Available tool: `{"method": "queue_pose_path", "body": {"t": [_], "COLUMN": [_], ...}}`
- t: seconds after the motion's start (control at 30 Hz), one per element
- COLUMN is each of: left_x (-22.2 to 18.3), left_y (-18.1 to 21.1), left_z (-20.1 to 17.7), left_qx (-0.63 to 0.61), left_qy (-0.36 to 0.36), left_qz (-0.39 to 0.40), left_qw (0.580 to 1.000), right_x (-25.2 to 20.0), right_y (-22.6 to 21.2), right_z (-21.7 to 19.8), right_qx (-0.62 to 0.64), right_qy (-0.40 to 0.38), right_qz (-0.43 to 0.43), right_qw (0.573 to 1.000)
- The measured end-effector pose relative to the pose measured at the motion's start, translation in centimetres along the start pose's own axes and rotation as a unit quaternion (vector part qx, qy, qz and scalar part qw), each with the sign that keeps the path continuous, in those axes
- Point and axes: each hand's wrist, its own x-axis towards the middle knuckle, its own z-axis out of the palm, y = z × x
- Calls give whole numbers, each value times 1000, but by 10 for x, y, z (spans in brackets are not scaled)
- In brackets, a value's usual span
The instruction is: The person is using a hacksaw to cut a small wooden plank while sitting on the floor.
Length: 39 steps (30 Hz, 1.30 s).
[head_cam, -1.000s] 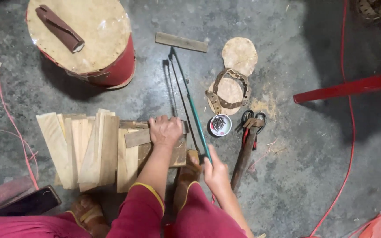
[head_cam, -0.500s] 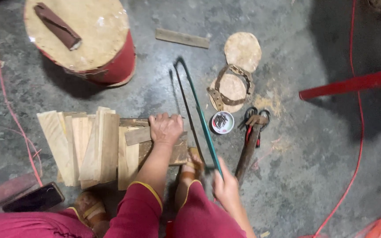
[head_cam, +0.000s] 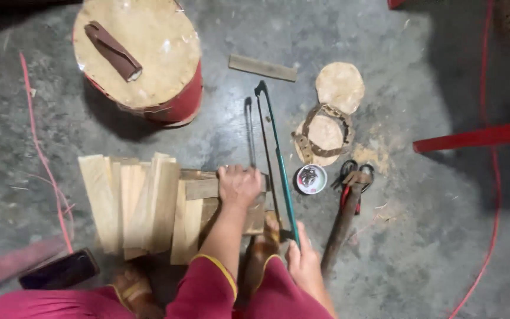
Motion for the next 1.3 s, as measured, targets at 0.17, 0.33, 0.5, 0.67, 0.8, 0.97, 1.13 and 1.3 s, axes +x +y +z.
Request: {"method": "queue_pose_path", "body": {"t": [0.17,0.33,0.5,0.67,0.8,0.97,1.13,1.3], "left_x": [15,10,10,11,23,38,30,26], "left_y": [-7,-3,-7,-7,-13,-18,-14,-16], "left_z": [34,18,41,23,63,85,84,60], "left_qx": [-11,-4,-4,3,17,10,5,42], "left_qy": [115,48,109,97,291,414,529,221], "left_qz": [9,-17,10,11,43,73,96,37], "left_qw": [993,999,994,995,956,907,843,974], "right_x": [16,39,-25,-69,-57,33,41,-11], "right_y": [4,-12,-22,94,38,-4,-26,-27], "right_z": [-5,6,-19,-10,-5,6,-8,-7], "right_qx": [15,-4,48,64,114,43,-6,37], "right_qy": [33,42,-12,34,45,51,65,-13], "right_qz": [-83,-110,9,167,117,-111,-141,-21], "right_qw": [996,993,999,983,986,992,988,999]}}
